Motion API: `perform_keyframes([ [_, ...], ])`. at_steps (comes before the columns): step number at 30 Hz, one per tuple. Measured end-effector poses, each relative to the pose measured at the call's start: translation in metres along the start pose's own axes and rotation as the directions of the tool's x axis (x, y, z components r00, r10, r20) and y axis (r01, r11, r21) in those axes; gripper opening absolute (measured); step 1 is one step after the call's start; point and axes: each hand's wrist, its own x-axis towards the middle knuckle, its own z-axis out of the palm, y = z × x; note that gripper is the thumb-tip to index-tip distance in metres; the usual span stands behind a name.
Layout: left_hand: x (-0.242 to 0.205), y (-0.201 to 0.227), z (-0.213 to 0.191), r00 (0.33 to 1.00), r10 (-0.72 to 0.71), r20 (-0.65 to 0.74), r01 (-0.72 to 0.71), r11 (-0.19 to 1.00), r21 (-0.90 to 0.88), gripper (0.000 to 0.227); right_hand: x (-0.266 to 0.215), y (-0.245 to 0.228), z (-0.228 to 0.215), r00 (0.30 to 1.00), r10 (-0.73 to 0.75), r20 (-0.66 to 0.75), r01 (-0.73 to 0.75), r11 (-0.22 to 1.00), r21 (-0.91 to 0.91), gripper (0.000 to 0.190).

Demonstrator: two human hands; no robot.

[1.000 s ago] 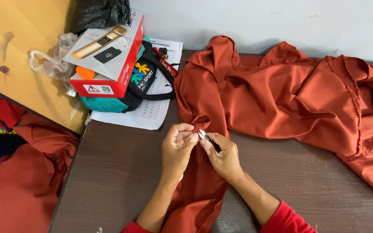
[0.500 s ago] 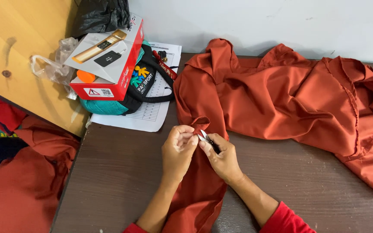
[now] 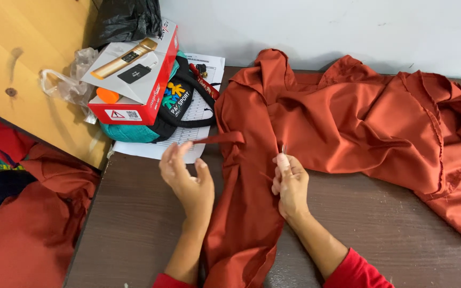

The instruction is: Trimming loose threads and excess fabric from a red garment using thread snips

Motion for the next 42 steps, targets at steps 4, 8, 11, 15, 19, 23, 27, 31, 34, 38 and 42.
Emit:
perform_keyframes([
  [4,-0.004,0.020,0.009,0.982,0.132,0.135,-0.118,0.987,-0.106,0.041,0.003,0.009,-0.002,1.000,-0.002,0.023,0.003,0.999,-0.043,0.022],
  [8,-0.014,0.002,0.023,0.897,-0.193,0.397,0.242,0.967,-0.076,0.034,0.005,0.020,-0.005,0.999,-0.032,0.010,0.033,0.997,-0.071,0.022],
  [11,-0.008,-0.014,0.040,0.693,-0.528,0.491,0.618,0.786,-0.027,0.029,0.004,0.023,-0.003,0.997,-0.074,-0.004,0.073,0.992,-0.107,0.020],
  [15,0.025,-0.011,0.057,0.263,-0.734,0.626,0.957,0.280,-0.073,0.074,0.014,0.045,-0.005,0.993,-0.118,0.009,0.118,0.986,-0.120,0.017],
  [19,0.013,-0.058,0.109,0.282,-0.754,0.593,0.952,0.299,-0.073,0.076,0.010,0.040,-0.007,0.977,-0.205,0.058,0.212,0.961,-0.177,0.018],
  [23,0.000,-0.049,0.106,0.520,-0.725,0.451,0.839,0.337,-0.426,0.034,-0.010,0.016,-0.003,0.946,-0.288,0.151,0.318,0.914,-0.251,0.020],
  [27,-0.024,-0.014,0.036,0.582,-0.550,0.599,0.807,0.299,-0.509,0.021,-0.020,-0.002,0.005,0.904,-0.382,0.191,0.416,0.887,-0.199,0.013],
  [31,-0.049,-0.028,0.017,0.596,-0.433,0.677,0.800,0.243,-0.549,0.015,-0.017,0.015,0.001,0.863,-0.420,0.281,0.472,0.869,-0.150,0.023],
  [34,-0.056,-0.024,0.011,0.599,-0.396,0.696,0.801,0.307,-0.514,0.019,-0.020,0.010,0.001,0.819,-0.441,0.368,0.522,0.838,-0.157,0.028],
  [38,-0.047,-0.002,-0.001,0.594,-0.334,0.731,0.777,0.471,-0.416,0.020,-0.016,0.025,0.001,0.852,-0.373,0.368,0.458,0.871,-0.177,0.023],
  [42,-0.057,0.000,0.012,0.603,-0.272,0.750,0.727,0.574,-0.377,0.050,-0.016,0.037,0.000,0.948,-0.201,0.247,0.239,0.962,-0.135,0.013],
])
